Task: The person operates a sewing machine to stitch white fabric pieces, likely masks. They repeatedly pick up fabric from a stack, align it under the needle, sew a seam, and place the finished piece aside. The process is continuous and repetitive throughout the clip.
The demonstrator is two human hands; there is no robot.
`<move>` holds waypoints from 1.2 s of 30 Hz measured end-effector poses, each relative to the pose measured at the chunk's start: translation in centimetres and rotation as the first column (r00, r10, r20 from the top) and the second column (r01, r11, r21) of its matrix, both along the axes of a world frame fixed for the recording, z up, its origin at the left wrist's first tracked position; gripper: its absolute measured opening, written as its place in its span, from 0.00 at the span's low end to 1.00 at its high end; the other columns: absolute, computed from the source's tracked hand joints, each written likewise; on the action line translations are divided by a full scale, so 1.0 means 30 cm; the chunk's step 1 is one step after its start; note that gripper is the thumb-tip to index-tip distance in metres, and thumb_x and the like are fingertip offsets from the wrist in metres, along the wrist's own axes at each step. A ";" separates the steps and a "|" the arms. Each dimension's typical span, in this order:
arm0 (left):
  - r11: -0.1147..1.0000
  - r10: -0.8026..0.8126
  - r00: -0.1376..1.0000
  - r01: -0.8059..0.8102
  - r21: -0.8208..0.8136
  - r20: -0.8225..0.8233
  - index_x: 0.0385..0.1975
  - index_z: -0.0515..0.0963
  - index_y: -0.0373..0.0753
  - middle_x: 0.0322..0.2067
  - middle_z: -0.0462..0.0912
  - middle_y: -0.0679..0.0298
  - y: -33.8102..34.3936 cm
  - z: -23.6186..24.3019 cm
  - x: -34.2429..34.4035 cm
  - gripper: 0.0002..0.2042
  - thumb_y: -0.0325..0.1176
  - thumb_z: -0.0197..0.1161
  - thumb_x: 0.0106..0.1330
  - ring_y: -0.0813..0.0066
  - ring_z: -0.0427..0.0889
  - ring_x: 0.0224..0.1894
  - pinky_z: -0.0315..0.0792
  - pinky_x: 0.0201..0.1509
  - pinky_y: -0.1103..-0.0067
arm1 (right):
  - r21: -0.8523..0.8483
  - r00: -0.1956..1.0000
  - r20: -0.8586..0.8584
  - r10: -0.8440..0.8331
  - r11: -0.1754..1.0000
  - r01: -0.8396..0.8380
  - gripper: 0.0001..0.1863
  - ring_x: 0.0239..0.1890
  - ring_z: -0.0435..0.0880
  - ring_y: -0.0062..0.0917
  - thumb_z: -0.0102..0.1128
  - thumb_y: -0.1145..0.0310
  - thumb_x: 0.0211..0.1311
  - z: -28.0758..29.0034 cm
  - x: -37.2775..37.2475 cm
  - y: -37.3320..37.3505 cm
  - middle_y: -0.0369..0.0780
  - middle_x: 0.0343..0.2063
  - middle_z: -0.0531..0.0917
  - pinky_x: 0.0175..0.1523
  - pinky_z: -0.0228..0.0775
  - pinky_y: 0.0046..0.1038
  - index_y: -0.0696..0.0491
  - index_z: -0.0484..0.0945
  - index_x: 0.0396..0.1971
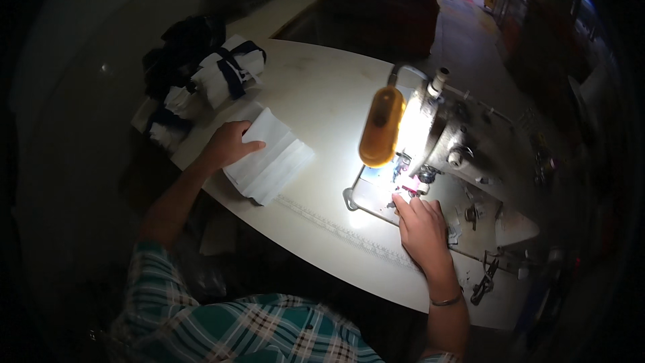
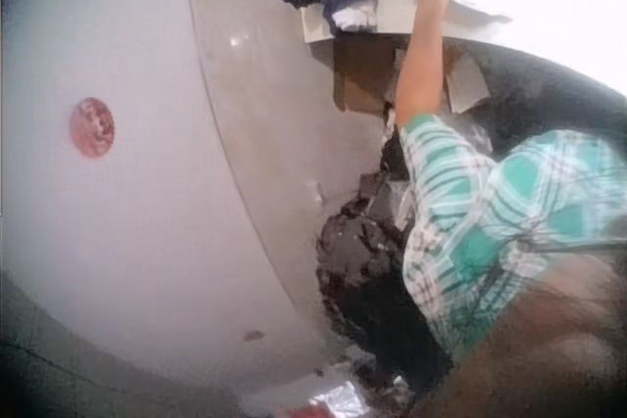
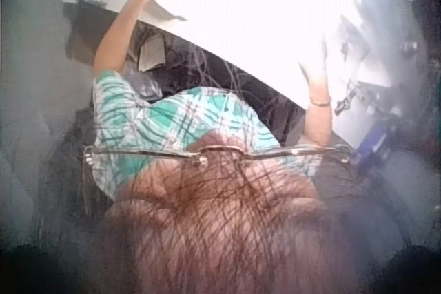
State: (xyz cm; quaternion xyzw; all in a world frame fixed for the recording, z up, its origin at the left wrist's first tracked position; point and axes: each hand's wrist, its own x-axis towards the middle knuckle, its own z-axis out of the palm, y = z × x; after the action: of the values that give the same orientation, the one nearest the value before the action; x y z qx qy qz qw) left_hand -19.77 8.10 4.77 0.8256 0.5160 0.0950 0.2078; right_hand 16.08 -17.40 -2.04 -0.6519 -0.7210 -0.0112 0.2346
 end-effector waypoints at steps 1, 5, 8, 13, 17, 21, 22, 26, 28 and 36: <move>0.996 -0.035 0.999 0.037 -0.077 0.035 0.55 0.81 0.33 0.45 0.89 0.51 -0.022 0.028 0.039 0.25 0.44 0.76 0.65 0.63 0.88 0.46 0.80 0.53 0.68 | -0.005 1.000 0.000 -0.011 1.000 0.011 0.19 0.38 0.81 0.34 0.62 0.74 0.67 -0.002 0.004 -0.005 0.39 0.31 0.78 0.50 0.67 0.35 0.51 0.85 0.57; 0.872 -0.088 0.937 0.236 -0.429 0.338 0.58 0.78 0.30 0.46 0.89 0.53 -0.238 0.142 0.199 0.25 0.41 0.72 0.69 0.65 0.88 0.48 0.80 0.56 0.66 | -0.020 0.999 0.012 -0.044 0.999 0.044 0.20 0.39 0.82 0.34 0.61 0.75 0.67 -0.010 0.010 -0.016 0.39 0.32 0.79 0.52 0.69 0.36 0.48 0.85 0.57; 0.760 -0.049 0.834 0.389 -0.521 0.550 0.61 0.74 0.27 0.47 0.87 0.55 -0.325 0.081 0.260 0.26 0.40 0.68 0.73 0.66 0.87 0.46 0.81 0.55 0.66 | 0.006 1.000 -0.012 -0.025 1.000 0.026 0.20 0.39 0.82 0.34 0.61 0.74 0.67 -0.014 0.013 -0.018 0.39 0.33 0.79 0.52 0.70 0.36 0.48 0.85 0.58; 0.958 -0.246 0.964 0.258 -0.127 0.103 0.56 0.78 0.34 0.44 0.84 0.55 -0.358 -0.046 0.368 0.17 0.33 0.69 0.71 0.67 0.86 0.44 0.80 0.49 0.68 | 0.084 0.999 -0.047 -0.009 0.996 0.013 0.15 0.37 0.82 0.34 0.62 0.75 0.66 -0.027 0.016 -0.011 0.39 0.30 0.79 0.52 0.70 0.36 0.52 0.85 0.52; 0.811 -0.566 0.787 0.479 0.335 0.246 0.51 0.80 0.35 0.49 0.80 0.56 -0.332 -0.174 0.476 0.14 0.29 0.71 0.68 0.56 0.84 0.46 0.78 0.51 0.69 | 0.092 0.998 -0.063 0.006 0.996 -0.001 0.18 0.35 0.79 0.36 0.64 0.75 0.65 -0.035 0.024 -0.013 0.40 0.30 0.79 0.48 0.72 0.35 0.51 0.87 0.54; 0.867 -0.497 0.811 0.452 0.209 0.309 0.48 0.83 0.34 0.42 0.81 0.59 -0.311 -0.208 0.543 0.14 0.30 0.75 0.65 0.62 0.83 0.42 0.77 0.48 0.72 | 0.043 0.992 -0.011 0.124 0.991 -0.123 0.20 0.37 0.79 0.30 0.61 0.76 0.64 -0.008 0.015 -0.022 0.37 0.30 0.77 0.51 0.68 0.32 0.47 0.87 0.55; 0.881 -0.472 0.824 0.456 0.127 0.314 0.46 0.83 0.34 0.40 0.81 0.61 -0.297 -0.208 0.542 0.14 0.29 0.76 0.64 0.65 0.81 0.40 0.75 0.46 0.73 | 0.045 0.986 -0.004 0.166 0.985 -0.165 0.21 0.38 0.79 0.29 0.59 0.77 0.64 -0.011 0.012 -0.023 0.36 0.30 0.77 0.52 0.66 0.31 0.46 0.87 0.55; 0.890 -0.390 0.843 0.448 -0.084 0.370 0.39 0.84 0.33 0.34 0.81 0.63 -0.248 -0.194 0.517 0.10 0.30 0.76 0.62 0.68 0.77 0.36 0.73 0.42 0.73 | 0.014 0.986 0.029 0.166 0.986 -0.167 0.21 0.39 0.78 0.27 0.56 0.76 0.66 -0.008 0.012 -0.021 0.35 0.30 0.76 0.52 0.65 0.30 0.46 0.88 0.55; 0.883 -0.412 0.804 0.468 -0.028 0.429 0.39 0.85 0.34 0.34 0.79 0.66 -0.246 -0.203 0.492 0.09 0.26 0.77 0.62 0.77 0.74 0.34 0.69 0.40 0.78 | 0.031 0.985 0.020 0.173 0.984 -0.174 0.21 0.38 0.78 0.27 0.56 0.76 0.66 -0.012 0.009 -0.018 0.35 0.30 0.76 0.52 0.65 0.30 0.46 0.88 0.55; 0.781 -0.346 0.738 0.569 -0.258 0.579 0.39 0.85 0.31 0.36 0.88 0.64 -0.280 -0.146 0.574 0.08 0.30 0.71 0.69 0.75 0.83 0.43 0.75 0.51 0.76 | 0.024 0.986 0.027 0.164 0.986 -0.165 0.20 0.38 0.78 0.28 0.58 0.76 0.63 -0.032 0.004 -0.019 0.35 0.29 0.76 0.51 0.65 0.32 0.47 0.88 0.53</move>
State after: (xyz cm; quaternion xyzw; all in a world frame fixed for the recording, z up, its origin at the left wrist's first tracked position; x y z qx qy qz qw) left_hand -2.56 -0.29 0.39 0.8098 0.2264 0.1376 0.5235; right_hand 16.19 -17.97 -3.01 -0.5869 -0.7750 -0.0091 0.2342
